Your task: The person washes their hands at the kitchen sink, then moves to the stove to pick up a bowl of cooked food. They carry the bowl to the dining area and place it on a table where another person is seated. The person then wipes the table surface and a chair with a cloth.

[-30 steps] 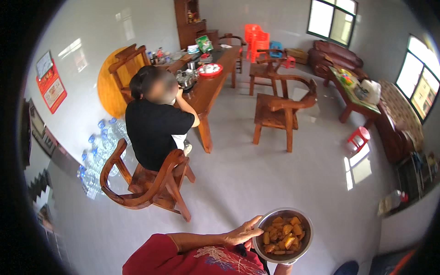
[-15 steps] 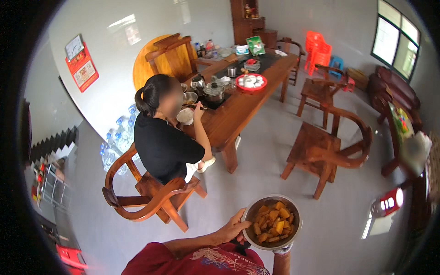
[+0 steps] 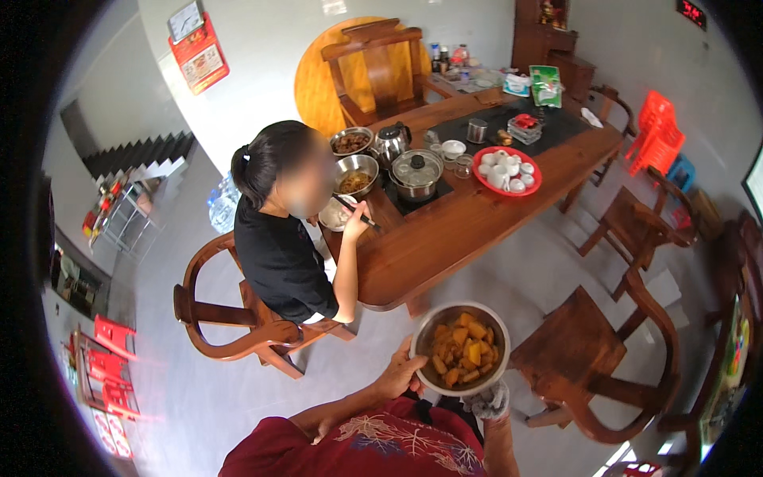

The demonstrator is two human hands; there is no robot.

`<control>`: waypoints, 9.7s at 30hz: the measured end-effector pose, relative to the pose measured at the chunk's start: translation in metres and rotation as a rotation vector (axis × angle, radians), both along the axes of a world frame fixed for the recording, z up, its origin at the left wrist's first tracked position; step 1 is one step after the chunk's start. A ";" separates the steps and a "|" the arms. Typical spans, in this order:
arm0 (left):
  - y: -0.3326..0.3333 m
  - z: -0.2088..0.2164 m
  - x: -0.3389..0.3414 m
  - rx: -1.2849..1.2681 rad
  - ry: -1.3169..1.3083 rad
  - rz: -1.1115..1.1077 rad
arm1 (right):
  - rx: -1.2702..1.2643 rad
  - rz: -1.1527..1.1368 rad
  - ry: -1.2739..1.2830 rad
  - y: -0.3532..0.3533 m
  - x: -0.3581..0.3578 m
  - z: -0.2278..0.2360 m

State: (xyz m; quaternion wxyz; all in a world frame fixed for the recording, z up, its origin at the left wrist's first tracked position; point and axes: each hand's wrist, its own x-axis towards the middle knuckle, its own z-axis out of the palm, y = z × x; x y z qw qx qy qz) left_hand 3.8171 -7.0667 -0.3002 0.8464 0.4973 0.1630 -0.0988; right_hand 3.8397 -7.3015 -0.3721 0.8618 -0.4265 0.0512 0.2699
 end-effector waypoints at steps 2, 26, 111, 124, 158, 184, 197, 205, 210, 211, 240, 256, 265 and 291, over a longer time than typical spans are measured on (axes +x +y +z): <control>0.005 -0.007 0.033 0.029 0.023 0.164 | 0.005 0.073 0.043 0.003 0.055 0.000; 0.066 -0.093 0.271 0.096 0.021 1.160 | 0.266 0.624 0.323 0.040 0.420 0.019; -0.279 -0.067 0.799 0.265 0.095 0.155 | -1.073 0.177 -0.459 -0.335 0.844 0.044; -0.440 -0.048 0.937 -0.005 -0.012 -0.659 | -0.103 0.192 -0.041 -0.433 0.963 0.048; -0.542 -0.063 1.050 -0.122 0.075 -0.608 | -0.781 -0.120 -0.533 -0.468 0.987 0.035; -0.842 -0.042 0.974 0.062 0.150 -1.082 | -1.587 -0.984 -0.107 -0.819 0.823 0.036; -0.860 -0.082 0.955 0.205 0.105 -1.035 | -1.871 -0.665 -0.309 -0.857 0.845 -0.038; -0.980 -0.132 0.941 0.914 -0.673 -0.746 | -1.906 -0.492 -0.640 -0.938 0.900 -0.030; -1.048 -0.098 0.924 1.279 -0.256 -1.096 | -1.338 -0.483 -0.542 -0.980 0.882 -0.050; -1.043 -0.102 0.919 1.328 -0.248 -1.079 | -1.267 -0.419 -0.403 -0.987 0.885 -0.038; -1.159 -0.080 0.984 1.764 -0.667 -0.522 | -1.159 0.516 -0.745 -1.267 1.019 -0.062; -1.345 -0.082 1.157 1.341 -0.278 -0.533 | -1.324 0.646 -0.714 -1.419 1.153 -0.044; -1.421 -0.078 1.255 0.963 -0.183 -0.543 | -1.444 0.404 -0.426 -1.512 1.208 -0.043; -1.760 -0.071 1.534 0.518 -0.238 -0.737 | -0.868 0.135 -0.561 -1.727 1.494 0.026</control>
